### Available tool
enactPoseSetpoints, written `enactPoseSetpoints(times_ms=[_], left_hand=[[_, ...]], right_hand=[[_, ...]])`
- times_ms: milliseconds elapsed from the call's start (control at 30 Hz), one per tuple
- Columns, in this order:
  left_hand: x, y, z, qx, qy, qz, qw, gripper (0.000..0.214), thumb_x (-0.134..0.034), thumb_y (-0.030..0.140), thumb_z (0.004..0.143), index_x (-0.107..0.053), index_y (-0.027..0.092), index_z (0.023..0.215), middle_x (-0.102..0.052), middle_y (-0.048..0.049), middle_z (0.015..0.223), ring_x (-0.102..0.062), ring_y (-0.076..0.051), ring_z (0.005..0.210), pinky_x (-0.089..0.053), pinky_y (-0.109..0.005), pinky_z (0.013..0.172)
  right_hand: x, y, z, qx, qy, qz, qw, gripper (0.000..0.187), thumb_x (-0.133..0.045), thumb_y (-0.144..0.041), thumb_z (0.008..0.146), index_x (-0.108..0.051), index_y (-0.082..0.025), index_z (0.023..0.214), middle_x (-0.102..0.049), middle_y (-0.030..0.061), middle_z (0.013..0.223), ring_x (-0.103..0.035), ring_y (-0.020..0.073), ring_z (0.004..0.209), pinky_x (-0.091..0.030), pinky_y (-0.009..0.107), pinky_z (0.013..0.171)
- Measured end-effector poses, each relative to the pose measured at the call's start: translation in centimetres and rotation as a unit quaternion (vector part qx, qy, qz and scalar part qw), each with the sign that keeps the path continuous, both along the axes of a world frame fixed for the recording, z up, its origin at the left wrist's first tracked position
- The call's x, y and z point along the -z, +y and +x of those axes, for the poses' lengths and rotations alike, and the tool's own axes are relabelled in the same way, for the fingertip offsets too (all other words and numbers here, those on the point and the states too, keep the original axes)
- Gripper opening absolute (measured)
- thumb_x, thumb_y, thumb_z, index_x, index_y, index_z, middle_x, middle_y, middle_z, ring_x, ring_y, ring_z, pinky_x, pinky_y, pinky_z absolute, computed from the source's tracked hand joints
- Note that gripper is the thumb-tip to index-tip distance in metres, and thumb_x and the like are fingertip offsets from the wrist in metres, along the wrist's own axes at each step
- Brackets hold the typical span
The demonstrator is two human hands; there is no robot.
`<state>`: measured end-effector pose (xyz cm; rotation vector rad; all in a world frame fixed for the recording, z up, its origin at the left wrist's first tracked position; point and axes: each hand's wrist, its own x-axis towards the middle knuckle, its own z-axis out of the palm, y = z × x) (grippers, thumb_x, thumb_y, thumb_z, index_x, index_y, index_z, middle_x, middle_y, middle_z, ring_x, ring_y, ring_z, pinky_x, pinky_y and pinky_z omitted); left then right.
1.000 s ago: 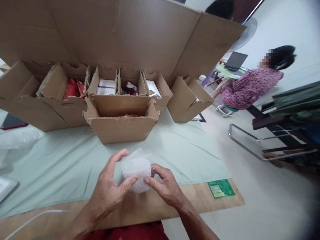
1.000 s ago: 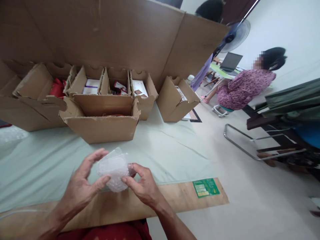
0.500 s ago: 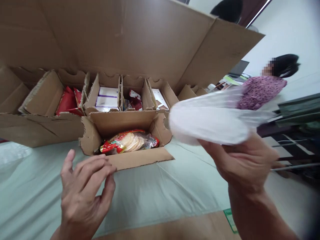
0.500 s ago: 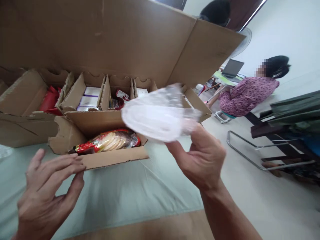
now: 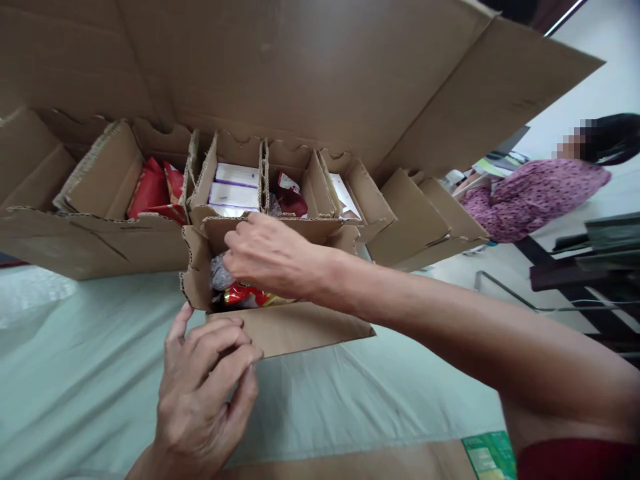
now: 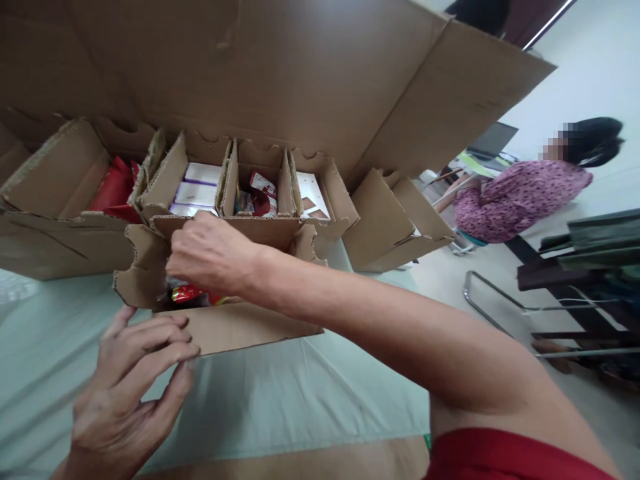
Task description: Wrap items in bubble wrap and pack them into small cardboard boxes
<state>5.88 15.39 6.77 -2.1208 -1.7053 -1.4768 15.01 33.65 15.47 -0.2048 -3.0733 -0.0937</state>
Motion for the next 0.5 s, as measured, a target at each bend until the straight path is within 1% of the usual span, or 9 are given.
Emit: enactPoseSetpoints(times_ms=[67,167,267,400,500], left_hand=[[0.1,0.0,-0.1,0.005,0.002,0.001,1.000,0.029,-0.064,0.006,0.079,-0.067,0.030,0.096,-0.072,-0.0005,0.090,-0.072,-0.023,0.096,-0.029,-0.054,0.123],[0.2,0.0,-0.3,0.010,0.002,0.002,1.000,0.030,-0.064,0.006,0.080,-0.067,0.030,0.097,-0.073,-0.0002,0.091,-0.072,-0.023,0.097,-0.030,-0.054,0.123],[0.3,0.1,-0.4,0.011,0.001,0.001,1.000,0.031,-0.064,0.005,0.080,-0.068,0.030,0.098,-0.073,0.0008,0.092,-0.073,-0.023,0.098,-0.033,-0.056,0.121],[0.2,0.3,-0.4,0.013,0.005,0.013,1.000,0.030,-0.065,0.004,0.079,-0.067,0.028,0.098,-0.072,-0.0003,0.093,-0.072,-0.023,0.100,-0.032,-0.055,0.122],[0.0,0.2,-0.5,0.019,0.018,0.017,1.000,0.029,-0.065,0.003,0.081,-0.066,0.026,0.099,-0.070,-0.0015,0.094,-0.071,-0.023,0.102,-0.030,-0.055,0.123]], right_hand=[[1.2,0.2,-2.1,-0.012,-0.032,-0.002,0.999,0.035,-0.052,-0.004,0.098,-0.069,-0.016,0.070,-0.069,0.0073,0.076,-0.068,0.0214,0.085,-0.046,0.038,0.080],[2.3,0.6,-3.7,-0.027,-0.038,-0.017,0.999,0.037,-0.051,-0.008,0.101,-0.071,-0.017,0.071,-0.071,0.0061,0.075,-0.070,0.0212,0.088,-0.046,0.037,0.081],[3.0,1.0,-3.9,-0.026,-0.045,-0.020,0.998,0.031,-0.053,-0.010,0.100,-0.073,-0.017,0.077,-0.074,0.0068,0.080,-0.072,0.0214,0.090,-0.047,0.036,0.081],[3.5,1.2,-3.8,-0.004,-0.074,-0.026,0.997,0.024,-0.055,-0.009,0.099,-0.075,-0.016,0.089,-0.078,0.0093,0.093,-0.073,0.0221,0.093,-0.050,0.035,0.081],[2.9,1.4,-2.9,0.029,-0.077,-0.061,0.995,0.020,-0.057,-0.008,0.096,-0.075,-0.015,0.103,-0.078,0.0089,0.099,-0.073,0.0231,0.093,-0.052,0.034,0.079]])
